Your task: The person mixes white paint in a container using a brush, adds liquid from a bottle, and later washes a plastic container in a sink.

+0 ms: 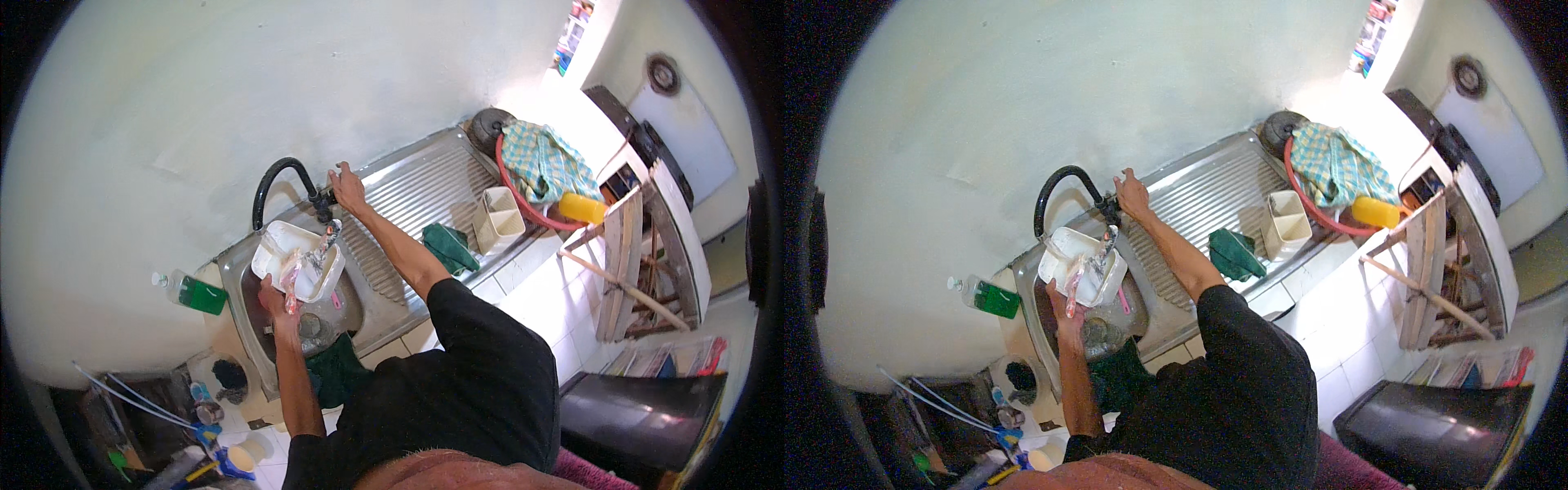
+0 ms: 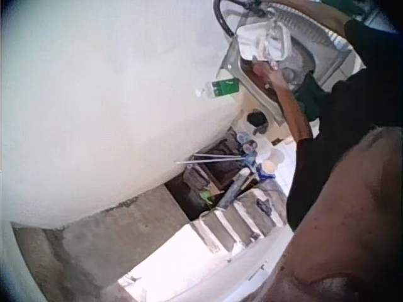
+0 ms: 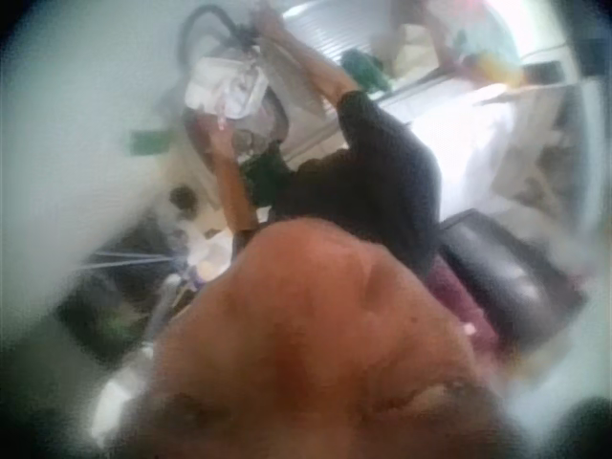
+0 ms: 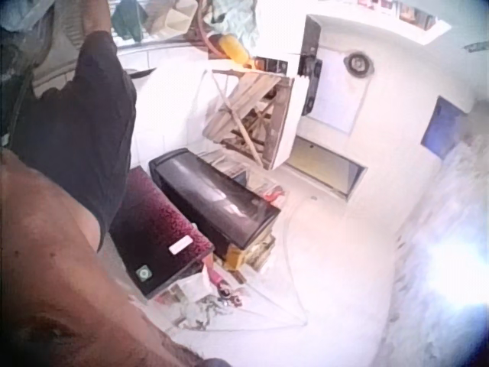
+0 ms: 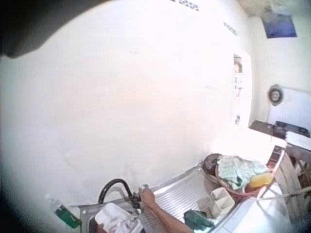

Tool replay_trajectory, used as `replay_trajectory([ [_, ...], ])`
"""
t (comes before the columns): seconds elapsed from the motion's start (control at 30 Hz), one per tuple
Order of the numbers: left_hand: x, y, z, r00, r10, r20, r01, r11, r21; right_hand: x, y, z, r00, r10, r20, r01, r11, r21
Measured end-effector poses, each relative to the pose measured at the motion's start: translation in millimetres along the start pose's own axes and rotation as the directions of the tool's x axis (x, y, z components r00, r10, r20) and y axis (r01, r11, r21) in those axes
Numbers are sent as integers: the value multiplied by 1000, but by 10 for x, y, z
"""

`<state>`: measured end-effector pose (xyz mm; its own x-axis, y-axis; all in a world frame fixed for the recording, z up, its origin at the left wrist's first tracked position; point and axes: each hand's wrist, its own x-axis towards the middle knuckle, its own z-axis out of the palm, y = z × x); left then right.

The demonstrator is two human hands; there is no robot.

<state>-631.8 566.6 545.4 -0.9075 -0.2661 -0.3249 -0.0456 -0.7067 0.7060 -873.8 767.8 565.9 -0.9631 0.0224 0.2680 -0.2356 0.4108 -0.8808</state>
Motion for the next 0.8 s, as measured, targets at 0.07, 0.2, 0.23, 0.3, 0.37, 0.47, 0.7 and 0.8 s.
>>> replay_trajectory([
  [0.07, -64, -1, 173, 999, -33, 39, 32, 999, 3, 37, 102, 6, 998, -7, -66, 5, 1000, -23],
  [0.2, -251, 72, 449, 994, -77, -72, 79, 997, 16, 71, 252, 91, 998, -28, -57, 20, 992, -128],
  [0.23, -244, 73, 414, 994, -74, -81, 75, 997, 18, 59, 255, 141, 997, -32, -69, 24, 994, -109],
  [0.3, -210, 53, 292, 998, 36, -60, -26, 985, 170, 54, 260, 283, 998, -40, -53, 36, 996, -82],
  [0.37, -159, 29, 241, 1000, 2, 4, -2, 998, 55, 75, 341, 399, 993, 111, 41, -104, 984, -144],
  [0.47, -31, -132, 107, 982, 148, 119, -151, 988, 14, 84, 574, 445, 997, 33, 68, -21, 986, -163],
  [0.7, -137, -89, 198, 989, 65, -132, -63, 998, 20, 33, 430, 356, 996, 49, 81, -31, 978, -208],
  [0.8, -212, -42, 402, 991, 88, -97, -93, 995, -45, 61, 413, 301, 999, -27, 42, 35, 978, -207],
])
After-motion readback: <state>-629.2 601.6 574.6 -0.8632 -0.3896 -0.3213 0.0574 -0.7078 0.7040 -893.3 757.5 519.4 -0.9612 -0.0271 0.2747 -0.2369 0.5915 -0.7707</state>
